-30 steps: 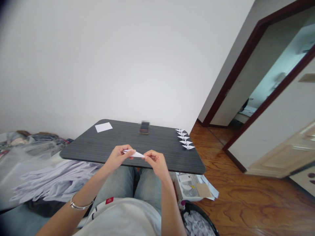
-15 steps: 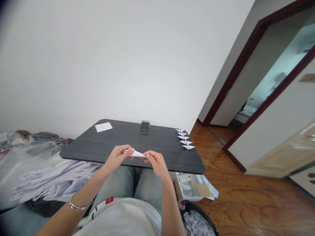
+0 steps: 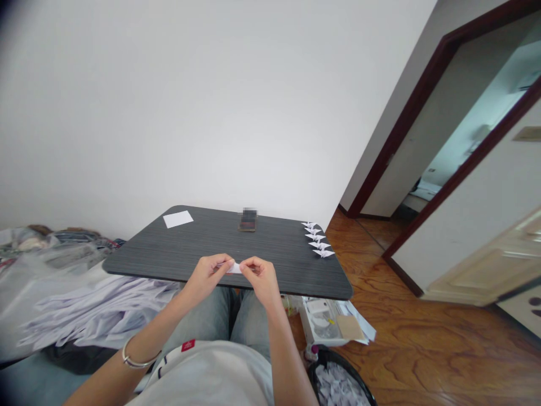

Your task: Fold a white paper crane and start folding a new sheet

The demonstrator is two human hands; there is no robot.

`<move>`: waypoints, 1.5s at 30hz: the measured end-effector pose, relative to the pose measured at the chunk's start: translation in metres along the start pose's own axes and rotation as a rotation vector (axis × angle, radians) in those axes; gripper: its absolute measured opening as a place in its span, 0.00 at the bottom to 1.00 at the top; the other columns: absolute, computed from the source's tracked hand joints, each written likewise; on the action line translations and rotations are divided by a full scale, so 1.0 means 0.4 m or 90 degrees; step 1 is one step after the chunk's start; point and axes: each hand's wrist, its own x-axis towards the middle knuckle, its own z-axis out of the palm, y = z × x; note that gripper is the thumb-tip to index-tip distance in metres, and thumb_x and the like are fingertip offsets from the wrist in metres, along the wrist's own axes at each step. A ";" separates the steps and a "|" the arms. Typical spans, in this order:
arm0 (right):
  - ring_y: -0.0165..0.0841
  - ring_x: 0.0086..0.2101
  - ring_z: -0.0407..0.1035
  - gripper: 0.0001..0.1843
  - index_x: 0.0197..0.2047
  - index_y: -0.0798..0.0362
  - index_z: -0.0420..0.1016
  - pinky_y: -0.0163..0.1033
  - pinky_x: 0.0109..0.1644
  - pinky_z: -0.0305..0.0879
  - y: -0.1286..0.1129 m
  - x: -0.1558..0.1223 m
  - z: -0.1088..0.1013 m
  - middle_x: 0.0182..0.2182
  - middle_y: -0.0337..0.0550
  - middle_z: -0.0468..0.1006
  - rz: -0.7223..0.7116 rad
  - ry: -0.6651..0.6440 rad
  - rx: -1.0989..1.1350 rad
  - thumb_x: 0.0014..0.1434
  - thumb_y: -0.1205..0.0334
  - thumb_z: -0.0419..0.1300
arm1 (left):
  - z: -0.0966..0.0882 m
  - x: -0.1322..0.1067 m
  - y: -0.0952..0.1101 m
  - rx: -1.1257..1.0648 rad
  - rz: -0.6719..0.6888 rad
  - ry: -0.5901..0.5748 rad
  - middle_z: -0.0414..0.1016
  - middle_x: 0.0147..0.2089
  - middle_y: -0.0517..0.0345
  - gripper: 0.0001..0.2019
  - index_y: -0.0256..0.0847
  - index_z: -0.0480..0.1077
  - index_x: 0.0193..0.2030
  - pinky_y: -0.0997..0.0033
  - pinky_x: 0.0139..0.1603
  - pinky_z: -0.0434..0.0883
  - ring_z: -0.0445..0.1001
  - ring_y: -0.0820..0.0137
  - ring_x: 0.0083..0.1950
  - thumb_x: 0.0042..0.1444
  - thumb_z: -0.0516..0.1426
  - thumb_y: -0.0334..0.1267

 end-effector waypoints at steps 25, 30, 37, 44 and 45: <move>0.30 0.25 0.66 0.09 0.29 0.56 0.75 0.33 0.32 0.61 0.016 0.001 -0.035 0.23 0.39 0.75 0.008 0.011 -0.019 0.50 0.59 0.59 | -0.015 0.017 -0.017 -0.097 -0.089 0.040 0.70 0.20 0.60 0.14 0.34 0.70 0.24 0.78 0.25 0.59 0.66 0.74 0.24 0.51 0.53 0.43; 0.31 0.27 0.68 0.10 0.29 0.56 0.76 0.35 0.33 0.64 0.033 0.008 -0.046 0.23 0.41 0.75 0.016 0.027 -0.025 0.49 0.57 0.60 | -0.020 0.015 -0.020 -0.091 -0.088 0.046 0.69 0.20 0.61 0.15 0.34 0.69 0.23 0.78 0.24 0.57 0.63 0.76 0.22 0.51 0.53 0.43; 0.33 0.31 0.70 0.10 0.31 0.55 0.74 0.36 0.35 0.67 0.021 -0.002 -0.049 0.27 0.41 0.76 -0.002 0.019 -0.008 0.52 0.57 0.58 | -0.022 0.013 -0.020 -0.123 -0.095 0.049 0.69 0.20 0.61 0.14 0.34 0.68 0.23 0.78 0.26 0.59 0.65 0.75 0.23 0.51 0.53 0.43; 0.34 0.33 0.71 0.06 0.33 0.54 0.73 0.38 0.38 0.68 -0.005 -0.014 -0.038 0.31 0.43 0.76 -0.070 0.024 -0.061 0.50 0.61 0.60 | -0.023 0.018 -0.021 -0.148 -0.093 0.047 0.69 0.19 0.60 0.14 0.34 0.68 0.23 0.78 0.27 0.60 0.66 0.75 0.23 0.51 0.54 0.43; 0.34 0.33 0.71 0.06 0.32 0.54 0.73 0.38 0.38 0.68 -0.005 -0.013 -0.036 0.30 0.43 0.76 -0.074 0.037 -0.075 0.50 0.61 0.60 | -0.024 0.018 -0.021 -0.152 -0.092 0.047 0.69 0.19 0.61 0.14 0.34 0.68 0.23 0.78 0.27 0.60 0.66 0.75 0.23 0.51 0.54 0.43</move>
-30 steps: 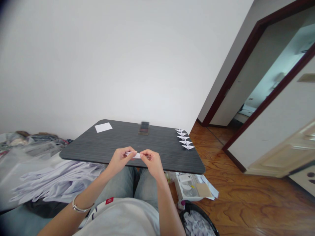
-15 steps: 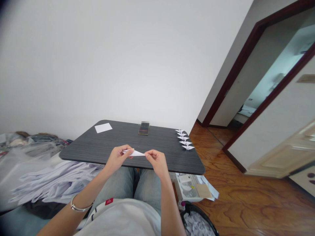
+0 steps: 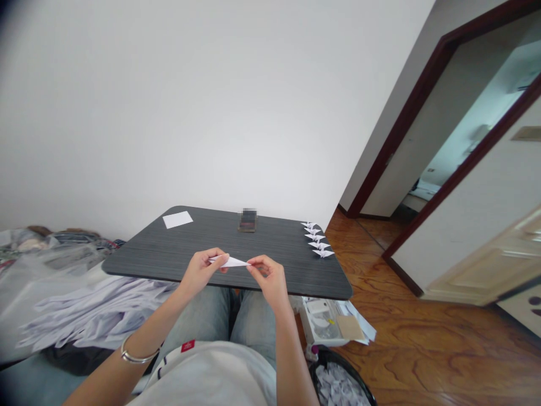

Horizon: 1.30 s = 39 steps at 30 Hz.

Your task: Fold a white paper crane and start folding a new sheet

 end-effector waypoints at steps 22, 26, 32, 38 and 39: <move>0.30 0.24 0.72 0.14 0.37 0.53 0.71 0.32 0.25 0.66 0.021 0.006 0.030 0.24 0.40 0.77 0.108 -0.007 0.197 0.50 0.54 0.60 | 0.023 -0.009 0.005 -0.067 -0.003 -0.005 0.69 0.21 0.61 0.13 0.34 0.68 0.24 0.78 0.27 0.63 0.67 0.75 0.24 0.50 0.54 0.43; 0.28 0.19 0.70 0.13 0.26 0.56 0.71 0.30 0.23 0.65 0.027 0.008 0.046 0.19 0.39 0.76 0.119 0.019 0.198 0.47 0.54 0.62 | 0.037 -0.013 0.005 -0.088 -0.005 -0.027 0.68 0.22 0.61 0.12 0.34 0.67 0.24 0.77 0.28 0.64 0.66 0.75 0.25 0.50 0.54 0.42; 0.28 0.18 0.68 0.11 0.26 0.55 0.71 0.32 0.24 0.66 0.020 0.004 0.046 0.17 0.38 0.74 0.090 0.032 0.105 0.48 0.54 0.61 | 0.038 -0.006 -0.010 -0.073 -0.001 -0.080 0.68 0.25 0.60 0.10 0.34 0.68 0.28 0.77 0.29 0.63 0.64 0.76 0.26 0.49 0.55 0.40; 0.29 0.19 0.69 0.10 0.27 0.55 0.71 0.33 0.25 0.67 0.011 -0.001 0.045 0.18 0.38 0.74 0.071 0.019 0.041 0.49 0.56 0.60 | 0.031 0.000 -0.012 -0.023 -0.017 -0.101 0.68 0.24 0.60 0.09 0.33 0.69 0.26 0.78 0.27 0.60 0.63 0.76 0.25 0.48 0.55 0.39; 0.29 0.20 0.69 0.10 0.26 0.55 0.71 0.33 0.26 0.67 0.011 -0.001 0.044 0.18 0.38 0.73 0.069 0.013 0.036 0.50 0.56 0.60 | 0.029 0.001 -0.010 -0.023 -0.024 -0.108 0.68 0.23 0.60 0.09 0.33 0.69 0.26 0.78 0.26 0.59 0.62 0.76 0.24 0.47 0.56 0.39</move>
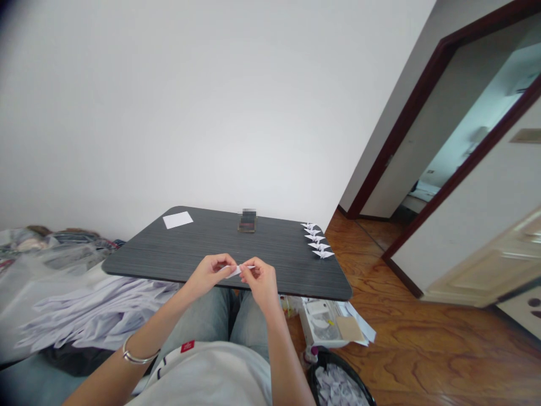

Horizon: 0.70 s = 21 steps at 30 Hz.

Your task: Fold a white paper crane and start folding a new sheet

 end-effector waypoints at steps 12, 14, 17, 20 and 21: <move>0.29 0.20 0.68 0.10 0.26 0.55 0.71 0.34 0.26 0.68 0.008 0.003 -0.015 0.17 0.37 0.73 0.010 -0.021 0.006 0.49 0.56 0.61 | -0.034 -0.001 0.000 -0.048 -0.040 -0.125 0.75 0.27 0.55 0.13 0.31 0.75 0.34 0.78 0.27 0.59 0.67 0.74 0.26 0.48 0.56 0.38; 0.29 0.20 0.68 0.10 0.26 0.55 0.71 0.34 0.26 0.68 0.009 0.003 -0.016 0.17 0.37 0.73 0.012 -0.025 0.006 0.49 0.56 0.60 | -0.036 -0.002 -0.002 -0.043 -0.034 -0.130 0.76 0.28 0.55 0.13 0.31 0.75 0.35 0.78 0.27 0.59 0.67 0.74 0.26 0.48 0.55 0.38; 0.29 0.20 0.69 0.10 0.26 0.54 0.71 0.34 0.27 0.68 0.008 0.002 -0.017 0.17 0.37 0.73 0.010 -0.028 0.001 0.49 0.56 0.60 | -0.038 -0.001 -0.006 -0.033 -0.029 -0.130 0.76 0.28 0.55 0.13 0.32 0.75 0.36 0.78 0.27 0.60 0.68 0.73 0.27 0.48 0.55 0.37; 0.29 0.20 0.69 0.10 0.26 0.55 0.71 0.34 0.27 0.68 0.009 0.002 -0.017 0.18 0.37 0.73 0.009 -0.029 0.003 0.49 0.56 0.60 | -0.039 0.000 -0.011 -0.025 -0.026 -0.129 0.77 0.29 0.55 0.13 0.32 0.75 0.36 0.77 0.27 0.60 0.68 0.73 0.27 0.48 0.54 0.36; 0.29 0.20 0.69 0.10 0.26 0.55 0.71 0.34 0.27 0.68 0.010 0.002 -0.016 0.18 0.37 0.73 0.011 -0.031 0.005 0.49 0.56 0.60 | -0.040 0.000 -0.013 -0.021 -0.026 -0.130 0.77 0.29 0.55 0.13 0.32 0.75 0.36 0.77 0.27 0.60 0.68 0.73 0.26 0.48 0.53 0.36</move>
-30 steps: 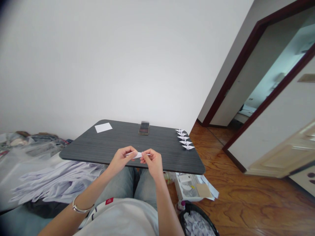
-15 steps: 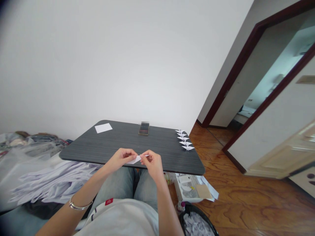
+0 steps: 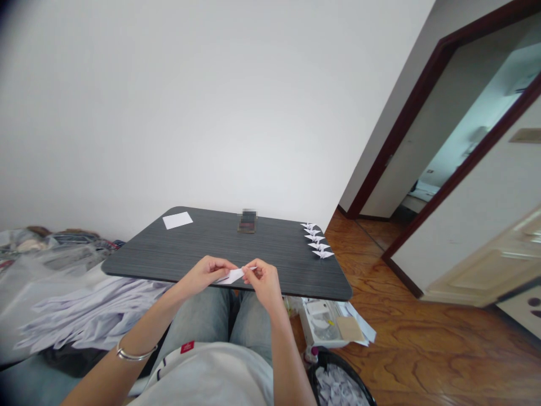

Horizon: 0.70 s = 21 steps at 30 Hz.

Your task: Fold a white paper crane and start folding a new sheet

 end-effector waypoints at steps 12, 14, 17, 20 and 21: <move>0.30 0.20 0.70 0.11 0.27 0.55 0.72 0.35 0.27 0.69 0.007 0.001 0.010 0.19 0.40 0.75 -0.014 -0.003 -0.056 0.50 0.55 0.59 | 0.020 0.007 0.008 0.045 0.006 0.059 0.69 0.20 0.59 0.11 0.32 0.73 0.26 0.79 0.23 0.57 0.62 0.76 0.22 0.48 0.54 0.39; 0.31 0.20 0.70 0.11 0.27 0.55 0.72 0.35 0.26 0.69 0.009 0.001 0.014 0.19 0.40 0.75 -0.013 0.001 -0.055 0.49 0.55 0.60 | 0.028 0.010 0.007 0.044 0.003 0.072 0.67 0.19 0.61 0.11 0.32 0.71 0.24 0.79 0.22 0.56 0.60 0.77 0.21 0.47 0.55 0.39; 0.31 0.21 0.70 0.10 0.27 0.54 0.71 0.35 0.27 0.69 0.011 0.001 0.016 0.19 0.40 0.75 -0.011 0.005 -0.054 0.49 0.55 0.60 | 0.032 0.012 0.006 0.035 0.001 0.071 0.65 0.18 0.62 0.11 0.32 0.70 0.23 0.80 0.22 0.56 0.59 0.78 0.20 0.46 0.56 0.39; 0.31 0.21 0.70 0.10 0.27 0.55 0.71 0.35 0.27 0.69 0.010 0.000 0.016 0.19 0.40 0.75 -0.008 0.001 -0.046 0.49 0.56 0.60 | 0.029 0.012 0.004 0.025 -0.001 0.067 0.65 0.18 0.62 0.10 0.32 0.70 0.23 0.79 0.22 0.55 0.59 0.78 0.21 0.46 0.56 0.39; 0.31 0.21 0.70 0.10 0.27 0.55 0.71 0.35 0.27 0.69 0.010 0.000 0.015 0.19 0.40 0.75 -0.006 0.002 -0.042 0.49 0.56 0.60 | 0.027 0.011 0.002 0.020 -0.002 0.062 0.65 0.18 0.62 0.11 0.32 0.71 0.24 0.79 0.22 0.55 0.59 0.78 0.21 0.46 0.56 0.39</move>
